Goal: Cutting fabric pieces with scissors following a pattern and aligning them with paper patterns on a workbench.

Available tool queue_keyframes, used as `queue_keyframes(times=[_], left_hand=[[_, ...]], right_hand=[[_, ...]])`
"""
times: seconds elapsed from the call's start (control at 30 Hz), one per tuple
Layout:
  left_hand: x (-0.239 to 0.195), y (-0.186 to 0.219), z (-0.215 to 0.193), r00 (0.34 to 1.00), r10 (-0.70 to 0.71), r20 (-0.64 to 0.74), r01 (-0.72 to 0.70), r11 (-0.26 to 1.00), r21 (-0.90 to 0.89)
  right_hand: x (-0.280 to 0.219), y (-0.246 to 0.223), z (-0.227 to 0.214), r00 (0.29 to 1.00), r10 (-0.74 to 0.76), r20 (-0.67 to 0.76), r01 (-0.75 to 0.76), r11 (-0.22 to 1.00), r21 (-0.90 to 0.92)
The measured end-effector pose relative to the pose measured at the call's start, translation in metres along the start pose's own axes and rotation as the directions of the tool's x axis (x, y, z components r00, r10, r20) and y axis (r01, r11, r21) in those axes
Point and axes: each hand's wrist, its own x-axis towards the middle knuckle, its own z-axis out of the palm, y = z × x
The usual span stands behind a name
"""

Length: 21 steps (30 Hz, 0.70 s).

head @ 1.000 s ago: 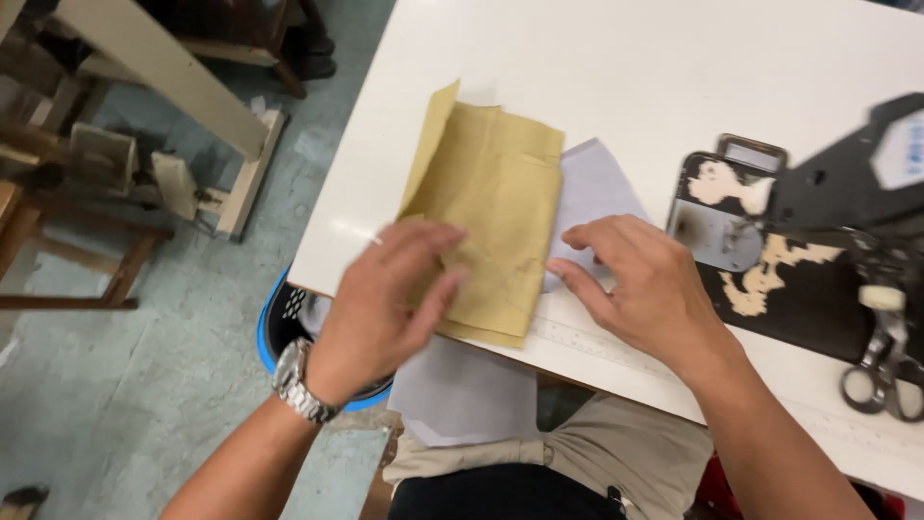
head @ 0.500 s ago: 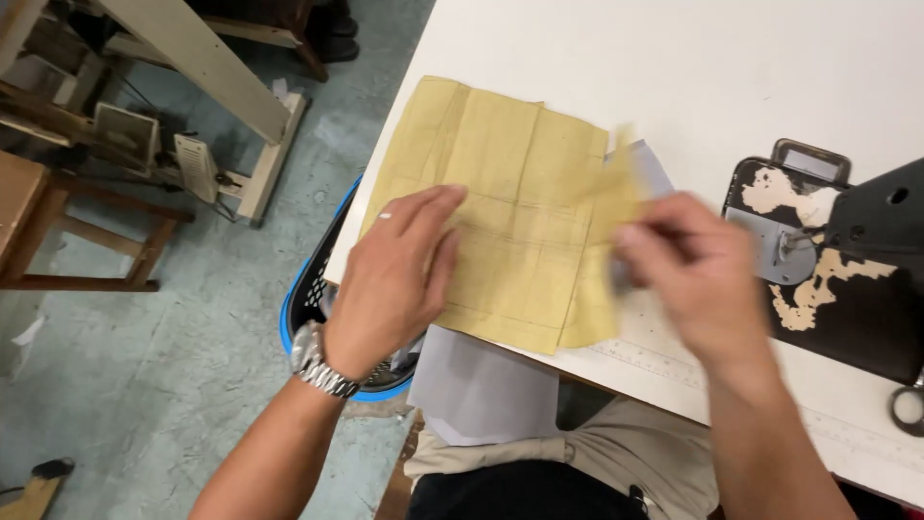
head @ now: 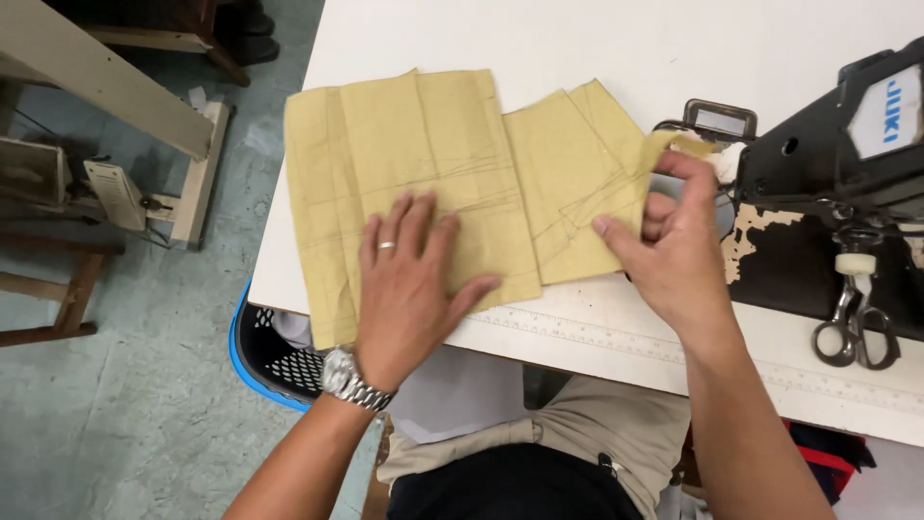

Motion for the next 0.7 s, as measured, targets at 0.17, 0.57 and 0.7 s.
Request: queue_keyframes(times=[0.17, 0.57, 0.7], left_hand=[[0.0, -0.017, -0.013, 0.99, -0.005, -0.143, -0.007, 0.996, -0.085], [-0.028, -0.078, -0.011, 0.909, -0.334, -0.248, 0.354, 0.935, 0.039], [-0.033, -0.142, -0.036, 0.87, -0.181, -0.459, 0.11, 0.978, -0.177]], right_hand=[[-0.01, -0.027, 0.018, 0.994, 0.112, -0.009, -0.109, 0.94, -0.325], [-0.007, 0.022, 0.015, 0.994, -0.106, 0.011, 0.101, 0.903, -0.417], [-0.008, 0.019, 0.018, 0.997, -0.08, 0.001, 0.072, 0.893, -0.444]])
